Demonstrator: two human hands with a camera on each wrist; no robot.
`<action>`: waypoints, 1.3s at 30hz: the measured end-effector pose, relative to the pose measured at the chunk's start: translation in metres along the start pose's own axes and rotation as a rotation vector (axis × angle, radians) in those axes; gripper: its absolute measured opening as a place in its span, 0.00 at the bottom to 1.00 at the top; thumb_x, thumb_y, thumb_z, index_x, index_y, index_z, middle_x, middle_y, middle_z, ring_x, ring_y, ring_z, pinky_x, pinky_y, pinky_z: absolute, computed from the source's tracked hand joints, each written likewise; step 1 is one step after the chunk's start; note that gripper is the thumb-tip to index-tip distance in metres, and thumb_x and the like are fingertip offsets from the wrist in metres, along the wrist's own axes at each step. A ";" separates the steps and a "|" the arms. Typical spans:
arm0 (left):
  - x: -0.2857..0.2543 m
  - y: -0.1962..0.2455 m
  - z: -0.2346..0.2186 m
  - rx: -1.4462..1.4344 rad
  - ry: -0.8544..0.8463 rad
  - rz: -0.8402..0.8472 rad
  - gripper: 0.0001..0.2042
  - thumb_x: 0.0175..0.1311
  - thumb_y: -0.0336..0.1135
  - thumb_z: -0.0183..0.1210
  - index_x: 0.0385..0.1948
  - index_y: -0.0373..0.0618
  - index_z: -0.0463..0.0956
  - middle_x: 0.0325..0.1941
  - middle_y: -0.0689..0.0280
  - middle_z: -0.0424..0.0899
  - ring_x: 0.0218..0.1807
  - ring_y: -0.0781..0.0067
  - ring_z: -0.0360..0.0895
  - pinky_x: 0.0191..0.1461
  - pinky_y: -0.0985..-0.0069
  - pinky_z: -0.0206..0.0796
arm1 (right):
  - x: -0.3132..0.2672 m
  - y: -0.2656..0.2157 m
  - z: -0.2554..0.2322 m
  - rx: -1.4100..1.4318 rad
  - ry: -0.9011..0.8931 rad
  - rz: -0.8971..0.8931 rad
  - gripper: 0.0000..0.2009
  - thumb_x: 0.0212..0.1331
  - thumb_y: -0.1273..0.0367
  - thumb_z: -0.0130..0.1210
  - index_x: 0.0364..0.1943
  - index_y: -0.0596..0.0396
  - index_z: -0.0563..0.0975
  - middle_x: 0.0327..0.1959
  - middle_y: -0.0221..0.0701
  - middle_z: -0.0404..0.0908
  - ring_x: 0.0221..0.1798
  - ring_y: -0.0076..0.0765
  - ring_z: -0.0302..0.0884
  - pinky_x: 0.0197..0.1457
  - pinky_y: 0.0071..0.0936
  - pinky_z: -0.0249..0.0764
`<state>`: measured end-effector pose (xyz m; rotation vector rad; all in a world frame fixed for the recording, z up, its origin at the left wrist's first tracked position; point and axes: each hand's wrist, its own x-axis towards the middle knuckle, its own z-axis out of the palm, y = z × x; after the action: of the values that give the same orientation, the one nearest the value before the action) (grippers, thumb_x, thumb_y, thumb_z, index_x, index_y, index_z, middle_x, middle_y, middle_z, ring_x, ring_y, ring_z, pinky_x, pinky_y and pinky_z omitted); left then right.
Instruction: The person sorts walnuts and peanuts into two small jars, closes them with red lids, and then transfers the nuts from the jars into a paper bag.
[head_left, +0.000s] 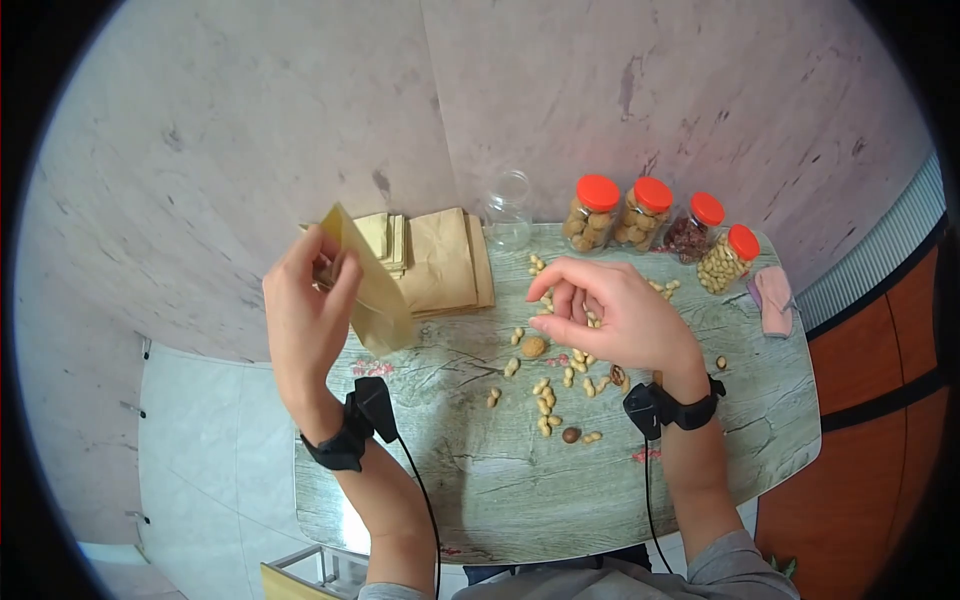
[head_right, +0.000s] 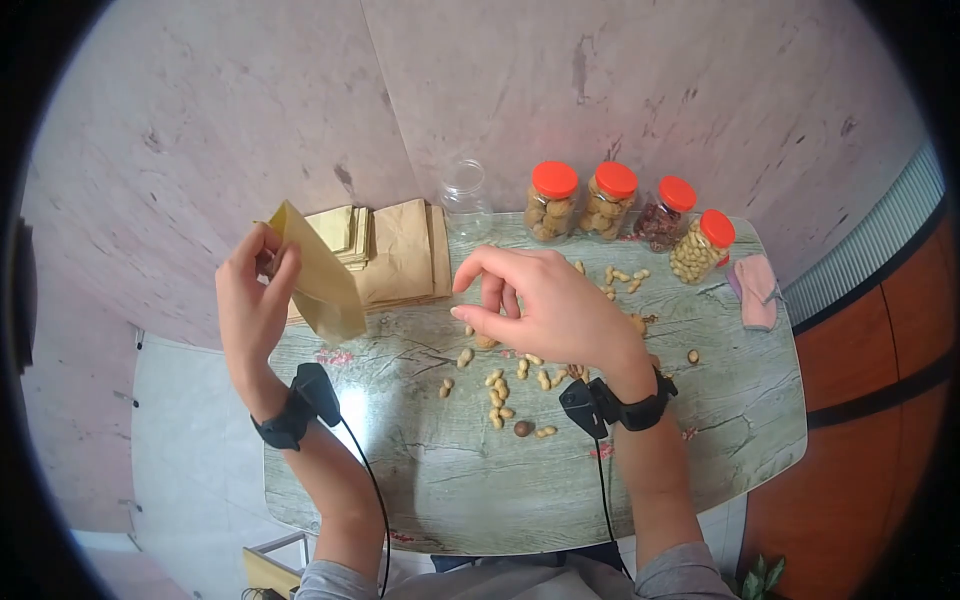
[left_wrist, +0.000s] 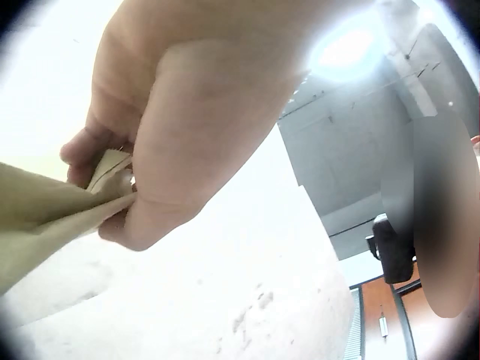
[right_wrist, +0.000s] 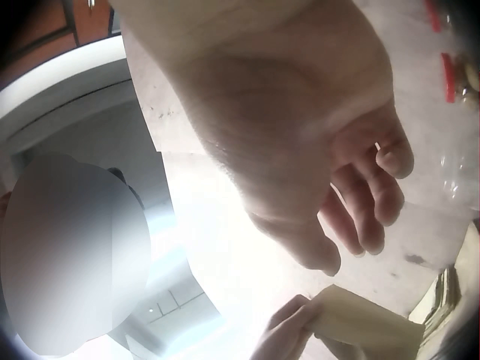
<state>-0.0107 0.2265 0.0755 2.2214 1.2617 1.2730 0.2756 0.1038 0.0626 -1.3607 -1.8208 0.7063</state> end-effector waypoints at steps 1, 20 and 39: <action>0.003 -0.004 0.004 0.039 0.065 -0.037 0.12 0.66 0.32 0.64 0.31 0.35 0.71 0.23 0.68 0.68 0.28 0.81 0.64 0.34 0.78 0.62 | 0.001 0.000 -0.001 0.006 0.001 -0.001 0.11 0.62 0.69 0.70 0.46 0.55 0.82 0.26 0.23 0.81 0.26 0.17 0.75 0.29 0.21 0.67; 0.010 -0.013 0.040 0.114 0.124 -0.180 0.11 0.71 0.36 0.64 0.42 0.36 0.83 0.38 0.57 0.91 0.37 0.67 0.88 0.43 0.71 0.78 | -0.006 0.001 -0.012 -0.066 -0.058 -0.049 0.12 0.64 0.63 0.69 0.44 0.54 0.82 0.24 0.28 0.85 0.26 0.26 0.82 0.31 0.26 0.73; -0.026 0.090 0.037 -0.171 -0.108 0.174 0.19 0.65 0.28 0.69 0.17 0.38 0.67 0.14 0.69 0.67 0.21 0.75 0.58 0.30 0.71 0.49 | -0.016 0.006 -0.036 0.005 0.102 -0.038 0.07 0.64 0.68 0.67 0.40 0.55 0.82 0.23 0.25 0.81 0.26 0.22 0.77 0.32 0.24 0.71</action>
<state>0.0629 0.1600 0.0951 2.2812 0.9014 1.2507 0.3114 0.0897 0.0746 -1.3307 -1.7585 0.6097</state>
